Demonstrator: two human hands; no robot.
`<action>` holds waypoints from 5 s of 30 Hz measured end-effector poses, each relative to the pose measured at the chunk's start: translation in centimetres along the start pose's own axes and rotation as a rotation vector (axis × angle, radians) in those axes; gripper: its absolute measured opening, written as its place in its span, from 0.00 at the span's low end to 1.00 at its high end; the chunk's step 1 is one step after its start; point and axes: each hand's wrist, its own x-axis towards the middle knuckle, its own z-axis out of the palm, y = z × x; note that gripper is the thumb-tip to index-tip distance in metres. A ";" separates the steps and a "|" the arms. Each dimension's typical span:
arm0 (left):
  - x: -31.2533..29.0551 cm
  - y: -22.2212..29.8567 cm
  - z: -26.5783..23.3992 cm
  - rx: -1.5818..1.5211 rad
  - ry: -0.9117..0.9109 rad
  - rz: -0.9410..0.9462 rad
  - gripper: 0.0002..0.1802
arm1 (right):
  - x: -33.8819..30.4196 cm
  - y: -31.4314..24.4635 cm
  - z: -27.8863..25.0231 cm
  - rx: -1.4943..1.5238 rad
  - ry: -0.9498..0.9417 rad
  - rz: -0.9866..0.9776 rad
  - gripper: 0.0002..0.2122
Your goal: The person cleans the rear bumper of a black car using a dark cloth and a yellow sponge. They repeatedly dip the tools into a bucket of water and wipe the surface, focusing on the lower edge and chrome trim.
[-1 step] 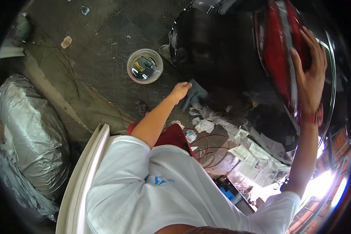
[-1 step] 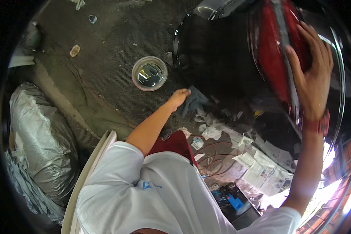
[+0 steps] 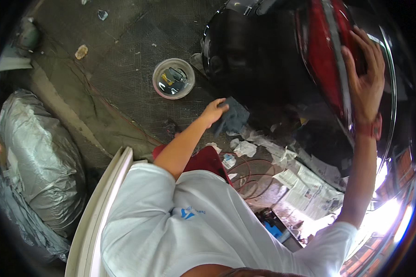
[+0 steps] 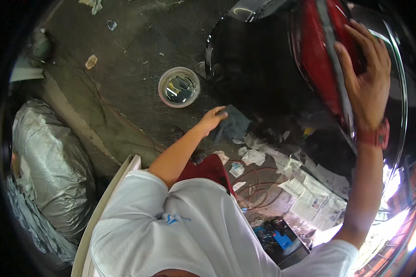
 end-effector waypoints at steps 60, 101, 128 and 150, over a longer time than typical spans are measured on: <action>-38.8 21.8 -27.7 0.054 0.567 1.364 0.34 | 13.4 -50.1 -4.3 2.795 -0.147 0.878 0.16; -39.0 31.3 -42.4 1.861 0.595 0.630 0.14 | 21.4 -58.2 14.2 1.106 -0.293 0.513 0.18; -27.8 14.7 -35.9 -0.042 -0.038 0.191 0.29 | 2.5 -46.1 19.4 1.642 -0.120 1.348 0.19; -26.7 12.8 -20.0 -0.277 0.301 0.362 0.20 | -20.2 -36.4 13.8 1.774 0.476 1.485 0.06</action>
